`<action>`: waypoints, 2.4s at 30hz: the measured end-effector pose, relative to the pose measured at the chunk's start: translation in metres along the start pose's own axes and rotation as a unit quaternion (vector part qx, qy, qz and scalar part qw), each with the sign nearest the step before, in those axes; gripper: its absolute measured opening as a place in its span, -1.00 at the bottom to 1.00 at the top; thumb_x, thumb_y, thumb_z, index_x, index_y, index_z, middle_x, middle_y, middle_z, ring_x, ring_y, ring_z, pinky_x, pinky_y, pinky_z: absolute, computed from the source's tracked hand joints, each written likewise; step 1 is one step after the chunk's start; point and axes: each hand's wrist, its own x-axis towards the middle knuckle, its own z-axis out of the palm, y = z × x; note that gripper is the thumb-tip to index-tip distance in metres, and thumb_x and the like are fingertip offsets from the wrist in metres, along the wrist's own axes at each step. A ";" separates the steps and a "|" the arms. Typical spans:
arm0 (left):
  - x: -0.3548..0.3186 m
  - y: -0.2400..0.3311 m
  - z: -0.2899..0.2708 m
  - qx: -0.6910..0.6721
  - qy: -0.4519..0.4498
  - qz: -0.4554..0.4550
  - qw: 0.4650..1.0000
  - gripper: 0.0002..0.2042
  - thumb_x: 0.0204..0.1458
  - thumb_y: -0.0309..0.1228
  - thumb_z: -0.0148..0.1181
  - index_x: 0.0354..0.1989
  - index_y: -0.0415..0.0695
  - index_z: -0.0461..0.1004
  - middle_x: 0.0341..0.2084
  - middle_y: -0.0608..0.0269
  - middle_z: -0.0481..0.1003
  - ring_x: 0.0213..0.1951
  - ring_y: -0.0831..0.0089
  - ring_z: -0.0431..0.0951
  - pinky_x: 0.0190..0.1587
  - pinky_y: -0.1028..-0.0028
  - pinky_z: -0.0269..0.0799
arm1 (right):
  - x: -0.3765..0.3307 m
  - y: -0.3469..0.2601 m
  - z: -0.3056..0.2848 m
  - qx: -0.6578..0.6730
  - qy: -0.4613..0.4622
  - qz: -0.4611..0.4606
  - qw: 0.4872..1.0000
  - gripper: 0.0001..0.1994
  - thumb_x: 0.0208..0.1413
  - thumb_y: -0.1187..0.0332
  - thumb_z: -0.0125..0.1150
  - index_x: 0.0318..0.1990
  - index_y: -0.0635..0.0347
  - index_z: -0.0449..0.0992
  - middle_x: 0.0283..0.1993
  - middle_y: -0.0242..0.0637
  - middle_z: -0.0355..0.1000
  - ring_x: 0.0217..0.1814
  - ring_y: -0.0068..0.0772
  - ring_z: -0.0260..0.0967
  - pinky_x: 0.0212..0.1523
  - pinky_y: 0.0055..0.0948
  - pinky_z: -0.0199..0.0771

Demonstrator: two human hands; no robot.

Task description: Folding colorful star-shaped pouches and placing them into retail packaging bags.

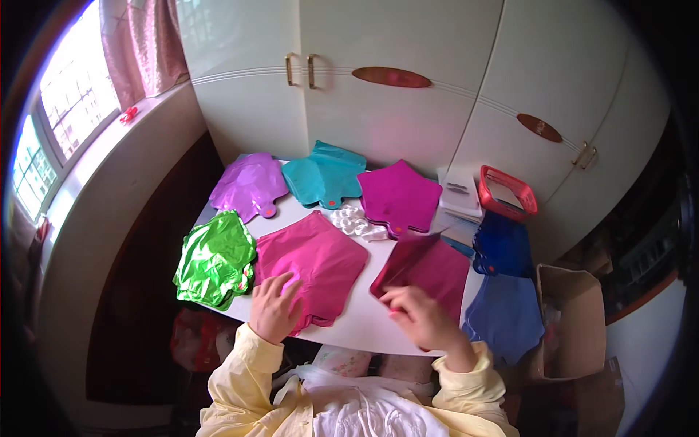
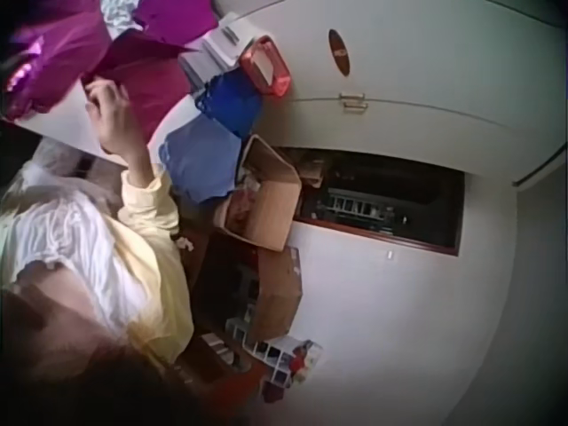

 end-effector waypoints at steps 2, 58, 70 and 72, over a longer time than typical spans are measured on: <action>0.019 0.028 -0.002 -0.046 -0.012 0.065 0.997 -0.66 -0.12 -0.37 0.21 -0.10 -0.07 0.47 -0.05 0.22 0.43 -0.01 0.27 0.41 -0.07 0.27 0.29 | -0.023 0.021 0.033 -0.114 -0.043 0.062 0.991 -0.88 0.10 0.40 0.14 -0.30 0.19 0.34 -0.04 -0.23 0.41 0.08 -0.14 0.37 0.09 0.14 0.25; 0.136 0.222 0.147 -0.138 -0.324 0.511 0.784 -0.56 0.03 -0.17 0.15 0.06 -0.11 0.38 0.08 0.14 0.38 0.15 0.21 0.33 0.13 0.23 0.28 | -0.104 0.067 -0.227 -0.535 0.328 0.115 0.770 -0.86 0.06 0.50 0.03 -0.22 0.12 0.43 -0.30 -0.16 0.46 -0.25 -0.08 0.45 -0.28 -0.22 0.46; 0.273 0.103 0.121 -0.216 -0.180 0.349 0.894 -0.75 -0.09 -0.32 0.23 -0.22 -0.11 0.56 -0.25 0.10 0.55 -0.19 0.15 0.51 -0.10 0.25 0.42 | -0.049 0.230 -0.127 -0.358 0.116 0.359 0.855 -0.82 -0.05 0.39 0.08 -0.33 0.21 0.58 -0.29 -0.09 0.50 -0.24 -0.04 0.47 -0.15 -0.19 0.47; 0.298 0.073 0.112 -0.254 -0.190 0.186 0.930 -0.76 -0.03 -0.39 0.18 -0.16 -0.13 0.54 -0.28 0.04 0.55 -0.26 0.19 0.57 -0.18 0.37 0.47 | -0.045 0.226 -0.123 -0.369 0.107 0.350 0.854 -0.81 -0.08 0.35 0.13 -0.34 0.21 0.58 -0.30 -0.09 0.51 -0.25 -0.03 0.47 -0.15 -0.19 0.47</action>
